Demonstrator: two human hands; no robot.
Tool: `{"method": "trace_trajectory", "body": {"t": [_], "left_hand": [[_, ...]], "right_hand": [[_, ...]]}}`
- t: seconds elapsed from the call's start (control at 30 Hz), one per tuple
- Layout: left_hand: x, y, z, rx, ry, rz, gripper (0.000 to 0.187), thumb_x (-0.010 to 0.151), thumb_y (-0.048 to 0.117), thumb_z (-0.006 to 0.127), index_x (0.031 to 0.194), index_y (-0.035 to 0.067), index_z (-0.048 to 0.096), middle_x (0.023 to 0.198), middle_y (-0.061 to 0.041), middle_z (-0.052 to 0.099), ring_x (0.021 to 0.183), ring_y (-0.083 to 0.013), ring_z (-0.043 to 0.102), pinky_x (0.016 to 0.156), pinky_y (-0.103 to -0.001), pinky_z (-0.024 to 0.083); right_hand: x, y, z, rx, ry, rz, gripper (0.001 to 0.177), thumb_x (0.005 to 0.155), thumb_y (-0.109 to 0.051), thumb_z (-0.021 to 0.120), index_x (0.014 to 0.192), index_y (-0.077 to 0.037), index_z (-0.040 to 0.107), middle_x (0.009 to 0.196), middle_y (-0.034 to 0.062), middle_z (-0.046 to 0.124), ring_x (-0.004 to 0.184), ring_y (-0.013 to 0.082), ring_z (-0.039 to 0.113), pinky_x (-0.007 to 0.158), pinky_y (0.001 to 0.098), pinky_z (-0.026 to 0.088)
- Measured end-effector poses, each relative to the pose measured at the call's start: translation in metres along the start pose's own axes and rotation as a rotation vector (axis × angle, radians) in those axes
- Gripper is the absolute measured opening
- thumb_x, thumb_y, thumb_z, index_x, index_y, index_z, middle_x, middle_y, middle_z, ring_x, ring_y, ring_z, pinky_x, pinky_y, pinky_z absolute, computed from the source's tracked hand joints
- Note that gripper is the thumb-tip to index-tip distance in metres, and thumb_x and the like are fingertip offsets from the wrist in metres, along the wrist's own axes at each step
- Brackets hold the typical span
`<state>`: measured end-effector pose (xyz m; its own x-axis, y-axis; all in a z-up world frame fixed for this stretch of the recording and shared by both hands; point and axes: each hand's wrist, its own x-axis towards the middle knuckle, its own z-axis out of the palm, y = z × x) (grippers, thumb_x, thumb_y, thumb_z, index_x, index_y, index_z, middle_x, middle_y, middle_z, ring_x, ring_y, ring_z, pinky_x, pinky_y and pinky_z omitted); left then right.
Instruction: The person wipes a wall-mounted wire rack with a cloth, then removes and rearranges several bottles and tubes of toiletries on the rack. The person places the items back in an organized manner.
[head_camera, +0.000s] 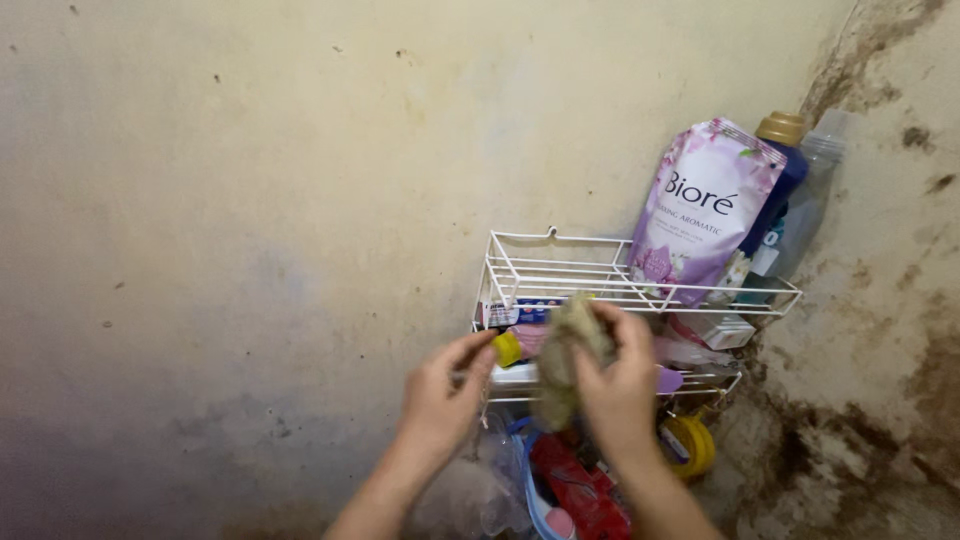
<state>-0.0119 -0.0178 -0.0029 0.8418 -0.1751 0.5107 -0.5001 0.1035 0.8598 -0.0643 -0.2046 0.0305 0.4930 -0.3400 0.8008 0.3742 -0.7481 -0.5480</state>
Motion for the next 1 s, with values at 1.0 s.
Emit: {"method": "trace_trajectory", "body": {"t": [1.0], "left_hand": [[0.074, -0.044, 0.02, 0.319, 0.328, 0.347, 0.038, 0.083, -0.001, 0.069, 0.12, 0.005, 0.067, 0.114, -0.019, 0.068, 0.103, -0.0384, 0.068, 0.089, -0.043, 0.053]], "right_hand": [[0.054, 0.068, 0.032, -0.659, 0.006, -0.416, 0.037, 0.101, -0.037, 0.059, 0.124, -0.008, 0.058, 0.122, 0.0165, 0.05, 0.129, 0.0375, 0.039, 0.111, 0.0582, 0.023]]}}
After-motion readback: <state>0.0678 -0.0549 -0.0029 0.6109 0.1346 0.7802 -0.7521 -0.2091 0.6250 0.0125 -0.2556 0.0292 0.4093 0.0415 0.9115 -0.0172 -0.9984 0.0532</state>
